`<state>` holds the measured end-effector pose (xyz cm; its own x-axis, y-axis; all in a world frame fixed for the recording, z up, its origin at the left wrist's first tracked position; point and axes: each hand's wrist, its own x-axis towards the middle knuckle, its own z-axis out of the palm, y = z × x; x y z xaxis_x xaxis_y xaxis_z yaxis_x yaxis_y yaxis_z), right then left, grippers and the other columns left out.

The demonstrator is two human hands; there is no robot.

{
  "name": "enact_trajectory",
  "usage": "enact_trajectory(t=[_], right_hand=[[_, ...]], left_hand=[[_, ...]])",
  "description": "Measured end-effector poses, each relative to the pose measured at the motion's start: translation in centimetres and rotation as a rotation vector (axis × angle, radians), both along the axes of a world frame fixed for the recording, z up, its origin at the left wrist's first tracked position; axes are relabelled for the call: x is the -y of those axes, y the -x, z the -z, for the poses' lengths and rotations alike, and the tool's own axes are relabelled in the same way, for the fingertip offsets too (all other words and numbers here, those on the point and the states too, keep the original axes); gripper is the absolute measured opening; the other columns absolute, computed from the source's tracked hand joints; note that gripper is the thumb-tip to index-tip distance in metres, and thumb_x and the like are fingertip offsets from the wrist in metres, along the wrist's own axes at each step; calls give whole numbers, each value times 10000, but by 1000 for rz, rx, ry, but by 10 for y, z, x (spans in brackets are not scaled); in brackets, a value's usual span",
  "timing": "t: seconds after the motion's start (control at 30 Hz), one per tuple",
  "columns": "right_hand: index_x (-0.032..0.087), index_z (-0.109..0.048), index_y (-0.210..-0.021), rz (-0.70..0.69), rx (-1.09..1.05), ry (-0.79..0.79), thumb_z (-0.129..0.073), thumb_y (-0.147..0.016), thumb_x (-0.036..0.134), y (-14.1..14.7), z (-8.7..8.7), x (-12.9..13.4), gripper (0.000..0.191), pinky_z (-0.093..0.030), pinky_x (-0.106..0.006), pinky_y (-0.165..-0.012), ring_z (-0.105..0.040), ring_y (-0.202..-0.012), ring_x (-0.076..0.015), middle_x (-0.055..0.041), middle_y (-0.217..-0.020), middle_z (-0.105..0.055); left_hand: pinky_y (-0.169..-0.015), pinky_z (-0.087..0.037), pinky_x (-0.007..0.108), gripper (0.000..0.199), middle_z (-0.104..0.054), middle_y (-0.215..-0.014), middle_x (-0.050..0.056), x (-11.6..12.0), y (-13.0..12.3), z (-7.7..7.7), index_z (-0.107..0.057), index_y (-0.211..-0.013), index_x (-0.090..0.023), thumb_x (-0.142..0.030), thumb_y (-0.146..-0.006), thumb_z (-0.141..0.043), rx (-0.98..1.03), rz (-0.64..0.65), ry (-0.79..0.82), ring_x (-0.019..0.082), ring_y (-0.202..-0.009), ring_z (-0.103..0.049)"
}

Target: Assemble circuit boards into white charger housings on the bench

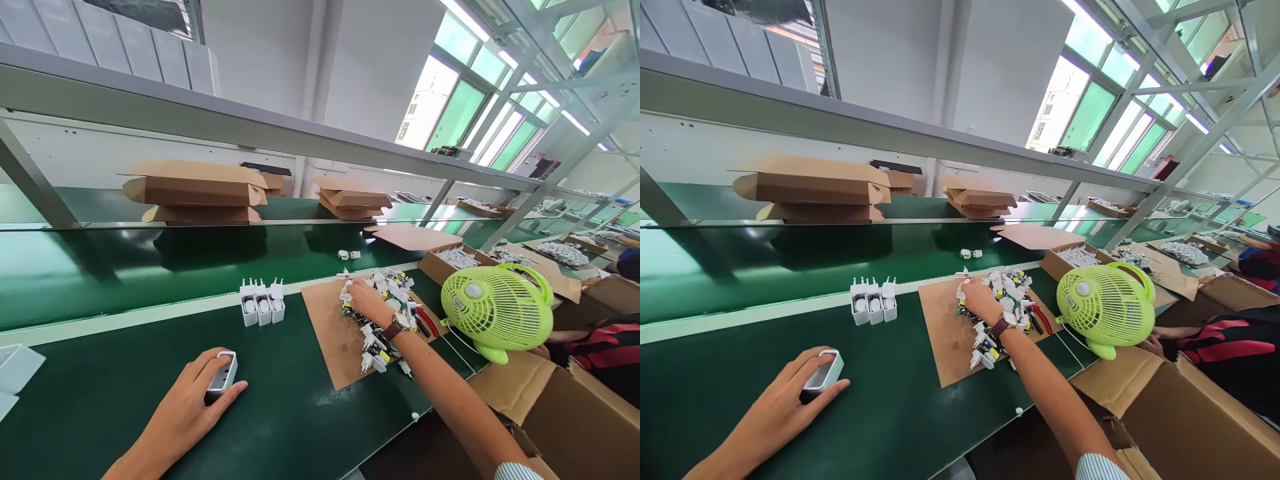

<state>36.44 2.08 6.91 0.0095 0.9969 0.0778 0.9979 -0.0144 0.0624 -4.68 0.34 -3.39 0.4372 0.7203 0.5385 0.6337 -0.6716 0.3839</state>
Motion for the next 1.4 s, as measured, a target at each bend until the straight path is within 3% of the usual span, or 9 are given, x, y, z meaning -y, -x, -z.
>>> enact_trajectory(t=[0.2,0.33,0.43,0.67,0.8,1.0,1.13,1.3,1.4], right_hand=[[170,-618,-1036,10,-4,-104,-421,-872,18,-1,-14,3,297,-456,-367,-905,-542,-1077,-274,-133,-1108,-645],[152,-660,-1013,-8,-42,-28,-578,-970,161,2,-4,-3,93,-511,-377,-915,-623,-999,-221,-78,-1041,-678],[154,-678,-1022,10,-84,-31,-664,-982,303,5,6,-8,154,-544,-408,-908,-662,-974,-206,-53,-1056,-693],[127,-619,-1311,55,-264,-325,-328,-1014,166,1,-10,19,418,-503,-466,-993,-628,-1146,-287,-167,-1234,-687],[203,-677,-1264,-66,-391,-346,-404,-1013,250,23,-9,33,374,-547,-412,-935,-684,-1035,-253,-99,-1139,-744],[264,-724,-1209,-367,-552,-194,-558,-1013,298,103,16,43,260,-577,-292,-830,-722,-848,-168,-12,-1003,-787],[240,-627,-1365,-818,-634,-21,-579,-1024,328,124,15,54,355,-522,-349,-1068,-656,-1233,-197,-70,-1298,-720],[212,-549,-1441,-615,-535,-28,-570,-964,167,90,11,51,480,-459,-480,-1167,-539,-1396,-263,-125,-1458,-607],[196,-499,-1487,-648,-476,93,-615,-876,99,83,17,49,629,-396,-491,-1216,-420,-1488,-279,-122,-1547,-524]], left_hand=[[-719,-592,294,404,-734,-1169,67,3,-2,-5,-702,-1113,-246,-594,-926,-617,7,11,-58,219,-892,-723],[-741,-591,308,422,-742,-1146,80,4,-5,-7,-703,-1100,-232,-607,-940,-592,9,33,-88,225,-886,-722],[-744,-595,314,430,-741,-1158,87,6,-3,-7,-704,-1107,-231,-610,-942,-586,4,37,-89,233,-904,-725],[-806,-602,330,426,-729,-1203,91,7,-4,-5,-700,-1144,-236,-596,-946,-586,20,23,-57,242,-967,-727],[-772,-597,313,410,-728,-1196,82,8,-8,-5,-692,-1149,-239,-583,-952,-585,27,36,-63,224,-920,-729],[-814,-596,327,427,-705,-1243,92,8,-4,-5,-653,-1189,-235,-577,-935,-623,-3,35,-121,243,-1001,-722],[-958,-563,415,612,-639,-1373,155,11,-3,-15,-600,-1294,-196,-614,-860,-709,-26,34,-236,324,-1199,-662],[-1086,-450,465,607,-688,-1339,136,24,-18,-27,-563,-1394,-196,-498,-895,-728,-157,117,-354,347,-1307,-602],[-1157,-354,502,418,-714,-1328,72,33,-33,-24,-631,-1338,-249,-420,-958,-655,-217,150,-360,340,-1330,-584]])
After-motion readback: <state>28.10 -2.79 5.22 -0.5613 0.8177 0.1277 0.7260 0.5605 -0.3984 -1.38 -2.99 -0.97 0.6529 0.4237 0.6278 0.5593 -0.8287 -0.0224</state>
